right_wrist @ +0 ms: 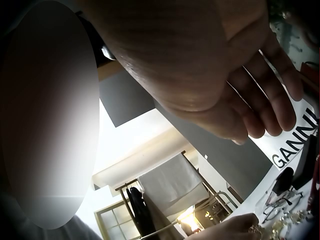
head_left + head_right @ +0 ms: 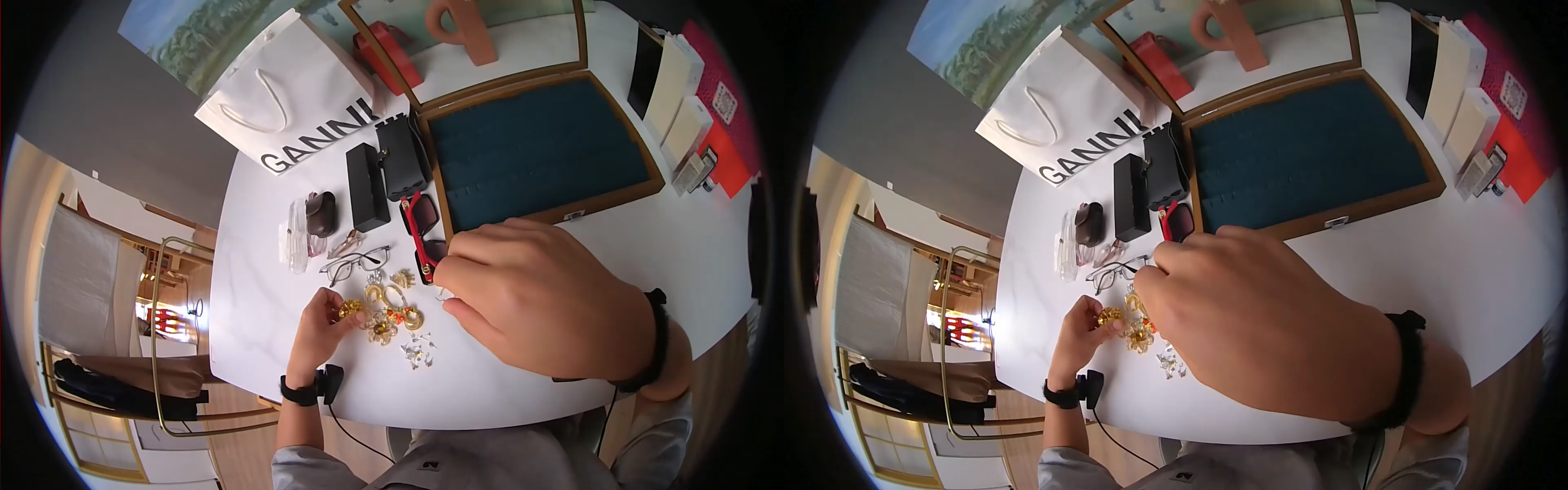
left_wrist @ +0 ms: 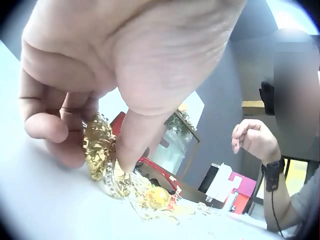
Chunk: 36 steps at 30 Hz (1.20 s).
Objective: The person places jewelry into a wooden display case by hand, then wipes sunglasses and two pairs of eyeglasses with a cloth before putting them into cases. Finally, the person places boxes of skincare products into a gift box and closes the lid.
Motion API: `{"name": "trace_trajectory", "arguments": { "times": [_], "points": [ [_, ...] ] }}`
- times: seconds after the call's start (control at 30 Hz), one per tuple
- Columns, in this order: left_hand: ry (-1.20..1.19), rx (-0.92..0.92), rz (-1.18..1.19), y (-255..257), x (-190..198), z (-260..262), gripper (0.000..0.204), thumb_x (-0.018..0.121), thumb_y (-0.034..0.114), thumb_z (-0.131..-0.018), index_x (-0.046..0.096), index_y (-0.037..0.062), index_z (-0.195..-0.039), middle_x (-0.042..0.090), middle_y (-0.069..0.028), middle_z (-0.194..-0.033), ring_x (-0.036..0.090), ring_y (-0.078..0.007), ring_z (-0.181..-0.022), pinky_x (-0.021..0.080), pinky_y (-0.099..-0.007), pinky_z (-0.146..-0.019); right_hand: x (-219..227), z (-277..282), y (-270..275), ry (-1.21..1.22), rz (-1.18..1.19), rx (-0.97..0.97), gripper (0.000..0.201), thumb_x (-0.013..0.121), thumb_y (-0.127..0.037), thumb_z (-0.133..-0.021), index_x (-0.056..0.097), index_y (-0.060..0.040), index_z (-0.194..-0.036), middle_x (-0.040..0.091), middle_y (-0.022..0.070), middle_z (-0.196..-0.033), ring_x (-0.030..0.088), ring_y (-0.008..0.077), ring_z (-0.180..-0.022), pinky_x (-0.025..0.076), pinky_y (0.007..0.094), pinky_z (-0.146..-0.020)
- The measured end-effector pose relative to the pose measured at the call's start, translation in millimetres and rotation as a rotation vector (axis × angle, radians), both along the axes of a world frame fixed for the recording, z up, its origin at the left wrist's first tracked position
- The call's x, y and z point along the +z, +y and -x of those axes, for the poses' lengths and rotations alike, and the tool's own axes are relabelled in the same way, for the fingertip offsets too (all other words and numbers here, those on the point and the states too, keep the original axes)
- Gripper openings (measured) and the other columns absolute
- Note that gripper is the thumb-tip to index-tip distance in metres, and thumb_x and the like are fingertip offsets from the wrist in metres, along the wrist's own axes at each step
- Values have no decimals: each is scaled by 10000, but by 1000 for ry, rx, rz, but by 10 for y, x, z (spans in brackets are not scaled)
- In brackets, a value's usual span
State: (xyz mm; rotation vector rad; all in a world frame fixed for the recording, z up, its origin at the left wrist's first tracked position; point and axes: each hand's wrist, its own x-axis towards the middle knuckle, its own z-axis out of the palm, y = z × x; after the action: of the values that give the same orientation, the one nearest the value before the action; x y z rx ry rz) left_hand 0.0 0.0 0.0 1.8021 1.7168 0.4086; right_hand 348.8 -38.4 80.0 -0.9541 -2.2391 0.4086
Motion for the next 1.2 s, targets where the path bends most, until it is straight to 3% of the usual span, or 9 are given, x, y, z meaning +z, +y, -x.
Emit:
{"name": "trace_trajectory", "arguments": {
  "times": [0.2,0.47,0.6,0.7,0.8,0.9,0.97,1.1,1.2],
  "points": [
    [-434,97,65,-6,12,44,193,723,78,-923,533,46,-915,596,27,-754,508,-45,-649,395,-203,-563,-21,15,20,-25,30,4,127,711,-51,-801,611,-1,-862,571,125,-797,604,327,-760,496,418,-715],
    [-720,160,-362,-43,393,-201,121,613,-51,-939,557,46,-984,577,9,-902,526,-40,-790,450,-202,-706,-48,31,82,-94,182,-26,174,701,-74,-841,617,-2,-975,611,140,-894,616,349,-801,499,424,-726],
    [-929,-126,-111,-4,610,-732,162,639,-56,-934,566,28,-1052,582,-7,-979,582,-65,-903,484,-211,-804,-76,72,153,39,126,-39,173,652,-95,-882,561,23,-968,611,175,-894,661,356,-821,528,437,-726],
    [-983,-323,-15,74,711,-1195,197,628,-55,-946,554,20,-1113,628,-28,-1035,614,-72,-934,500,-219,-806,-94,95,202,287,247,-83,431,712,-75,-876,545,15,-1262,621,150,-1060,675,298,-881,548,365,-706],
    [-1044,-398,-16,293,757,-1500,192,612,-41,-964,545,11,-1136,653,-49,-1074,635,-72,-922,503,-208,-802,-192,83,333,483,149,-57,273,697,-54,-872,563,11,-1100,596,174,-927,629,360,-783,507,394,-684],
    [-1134,-447,7,577,819,-1554,209,640,-28,-947,567,9,-1139,643,-38,-1058,621,-67,-926,495,-208,-809,-118,14,400,443,120,-193,285,688,-8,-877,593,-5,-1145,622,144,-970,634,243,-781,505,308,-680],
    [-866,-384,-198,686,865,-1502,242,656,-29,-928,583,15,-1155,649,-38,-1076,621,-90,-983,502,-228,-859,-196,-29,500,470,60,-290,295,663,-10,-904,610,-10,-1194,654,106,-1018,639,163,-822,514,276,-716],
    [-1023,-275,-300,826,1083,-1149,179,643,49,-942,619,13,-1116,671,-31,-1008,643,-107,-946,503,-246,-794,-369,-232,752,500,336,-411,297,591,-18,-954,583,-6,-1250,663,61,-1000,625,105,-867,522,250,-782],
    [-1148,-267,-288,859,1210,-905,167,637,103,-944,625,22,-1089,680,-42,-907,667,-123,-857,502,-250,-777,-670,-426,1177,496,402,-417,225,583,-26,-964,550,17,-1182,655,63,-928,603,88,-778,514,238,-696]
  ]
}}
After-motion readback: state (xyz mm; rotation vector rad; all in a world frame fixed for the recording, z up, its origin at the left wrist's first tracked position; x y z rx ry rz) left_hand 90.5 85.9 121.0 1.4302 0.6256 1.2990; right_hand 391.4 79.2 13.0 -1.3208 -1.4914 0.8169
